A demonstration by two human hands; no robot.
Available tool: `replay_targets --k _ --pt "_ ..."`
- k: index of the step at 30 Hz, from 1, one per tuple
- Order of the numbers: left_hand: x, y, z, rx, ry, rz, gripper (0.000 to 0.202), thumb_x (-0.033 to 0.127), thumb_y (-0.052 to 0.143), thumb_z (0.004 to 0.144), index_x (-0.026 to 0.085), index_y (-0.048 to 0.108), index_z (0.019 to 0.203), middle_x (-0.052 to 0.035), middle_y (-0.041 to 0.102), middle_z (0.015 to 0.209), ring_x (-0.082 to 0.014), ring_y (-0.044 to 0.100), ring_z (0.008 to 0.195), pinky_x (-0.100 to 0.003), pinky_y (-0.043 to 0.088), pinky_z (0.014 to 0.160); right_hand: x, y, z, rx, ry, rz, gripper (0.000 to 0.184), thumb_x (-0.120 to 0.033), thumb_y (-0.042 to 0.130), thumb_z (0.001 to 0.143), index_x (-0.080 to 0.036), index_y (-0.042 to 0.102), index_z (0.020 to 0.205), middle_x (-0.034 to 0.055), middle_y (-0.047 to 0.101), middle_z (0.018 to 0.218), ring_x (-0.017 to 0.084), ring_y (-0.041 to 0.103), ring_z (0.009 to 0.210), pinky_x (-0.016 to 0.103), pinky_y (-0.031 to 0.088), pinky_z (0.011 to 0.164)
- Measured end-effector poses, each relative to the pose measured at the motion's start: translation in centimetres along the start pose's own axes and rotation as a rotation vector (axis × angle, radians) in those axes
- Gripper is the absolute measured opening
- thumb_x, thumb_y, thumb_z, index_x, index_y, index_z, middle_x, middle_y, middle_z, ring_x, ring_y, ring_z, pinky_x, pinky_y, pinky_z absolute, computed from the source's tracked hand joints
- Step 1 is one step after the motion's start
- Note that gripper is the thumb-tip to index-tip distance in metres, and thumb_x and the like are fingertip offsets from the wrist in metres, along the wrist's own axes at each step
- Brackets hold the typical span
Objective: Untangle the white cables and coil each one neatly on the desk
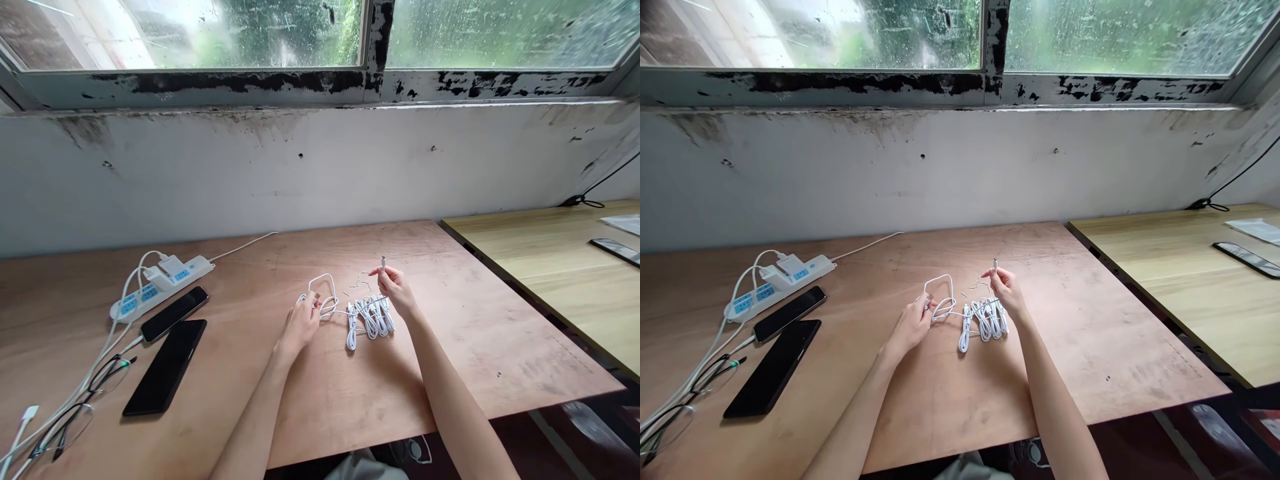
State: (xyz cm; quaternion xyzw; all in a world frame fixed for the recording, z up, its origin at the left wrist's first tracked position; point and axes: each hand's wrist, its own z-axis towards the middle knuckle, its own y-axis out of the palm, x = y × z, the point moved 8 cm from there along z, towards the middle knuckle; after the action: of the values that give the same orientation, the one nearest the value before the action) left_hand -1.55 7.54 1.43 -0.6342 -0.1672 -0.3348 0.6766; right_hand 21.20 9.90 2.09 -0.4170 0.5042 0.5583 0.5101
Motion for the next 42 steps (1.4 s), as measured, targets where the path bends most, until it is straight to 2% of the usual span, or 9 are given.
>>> replay_targets --k 3,7,11,15,18,21,26,36,42 --pt "0.2 1.0 0.0 -0.001 0.020 0.151 0.008 0.025 0.050 0.079 0.021 0.050 0.085 -0.0048 0.062 0.080 -0.0192 0.059 0.075 -0.026 0.037 0.061 -0.2 0.7 -0.2 -0.025 -0.044 -0.119 0.043 -0.055 0.051 0.079 -0.013 0.061 0.076 -0.0085 0.025 0.046 0.006 0.024 0.042 0.020 0.018 0.040" --pt "0.0 1.5 0.3 -0.012 0.019 0.131 0.011 0.025 0.053 0.078 0.021 0.049 0.086 -0.0032 0.061 0.079 -0.0180 0.058 0.072 -0.025 0.036 0.061 -1.2 1.2 -0.5 -0.068 -0.144 -0.259 0.043 -0.052 0.045 0.084 -0.013 0.062 0.078 -0.0049 0.036 0.049 0.007 0.032 0.045 0.021 0.026 0.044" --pt "0.0 0.4 0.4 0.087 -0.045 -0.013 0.012 0.026 0.056 0.077 0.021 0.048 0.085 -0.0001 0.061 0.076 -0.0135 0.056 0.061 -0.023 0.036 0.057 -2.4 1.9 -1.1 -0.101 -0.215 -0.435 0.038 -0.046 0.045 0.086 -0.014 0.064 0.075 -0.0007 0.050 0.056 0.008 0.036 0.046 0.021 0.027 0.044" --pt "1.1 -0.9 0.0 0.218 -0.023 -0.143 0.016 0.033 0.059 0.076 0.021 0.048 0.079 0.0021 0.061 0.070 -0.0112 0.054 0.056 -0.022 0.037 0.056 -3.4 4.2 -2.1 -0.196 -0.312 -0.649 0.019 -0.034 0.055 0.081 -0.018 0.066 0.084 0.0040 0.064 0.076 0.013 0.054 0.064 0.024 0.037 0.055" --pt "1.8 -1.4 -0.4 0.289 -0.002 -0.185 0.021 0.037 0.060 0.076 0.021 0.046 0.074 0.0021 0.060 0.068 -0.0105 0.052 0.055 -0.022 0.038 0.056 -2.7 6.3 -2.7 -0.288 -0.313 -0.824 0.017 -0.031 0.061 0.077 -0.022 0.065 0.090 0.0052 0.067 0.088 0.018 0.060 0.078 0.028 0.041 0.066" --pt "2.1 -1.7 -0.7 0.340 -0.002 -0.226 0.023 0.039 0.059 0.076 0.021 0.045 0.071 0.0025 0.059 0.067 -0.0095 0.050 0.053 -0.021 0.037 0.055 -1.3 7.3 -2.8 -0.328 -0.243 -0.929 0.012 -0.031 0.061 0.078 -0.023 0.065 0.086 0.0040 0.067 0.084 0.019 0.060 0.075 0.029 0.040 0.065" --pt "2.0 -1.7 -0.9 0.344 0.001 -0.325 0.027 0.043 0.058 0.077 0.021 0.044 0.069 0.0023 0.060 0.067 -0.0083 0.048 0.051 -0.020 0.036 0.052 -0.2 7.7 -2.8 -0.379 -0.227 -0.854 0.007 -0.015 0.055 0.080 -0.020 0.060 0.079 0.0016 0.065 0.078 0.014 0.056 0.067 0.025 0.036 0.062" --pt "1.7 -2.5 -1.1 0.411 -0.074 -0.273 0.021 0.038 0.053 0.081 0.021 0.045 0.072 -0.0009 0.065 0.076 -0.0110 0.055 0.059 -0.022 0.040 0.056 -0.8 7.9 -3.4 -0.402 -0.268 -0.800 0.014 -0.010 0.038 0.082 -0.019 0.048 0.085 0.0006 0.058 0.073 0.013 0.047 0.061 0.023 0.031 0.057" --pt "0.5 -1.3 -0.7 0.400 -0.113 -0.604 0.028 0.040 0.057 0.077 0.020 0.039 0.072 -0.0060 0.066 0.086 -0.0164 0.064 0.080 -0.026 0.049 0.069 -0.6 8.0 -3.2 -0.347 -0.268 -0.757 0.008 -0.017 0.039 0.084 -0.020 0.046 0.084 0.0015 0.057 0.072 0.014 0.048 0.060 0.024 0.033 0.058"
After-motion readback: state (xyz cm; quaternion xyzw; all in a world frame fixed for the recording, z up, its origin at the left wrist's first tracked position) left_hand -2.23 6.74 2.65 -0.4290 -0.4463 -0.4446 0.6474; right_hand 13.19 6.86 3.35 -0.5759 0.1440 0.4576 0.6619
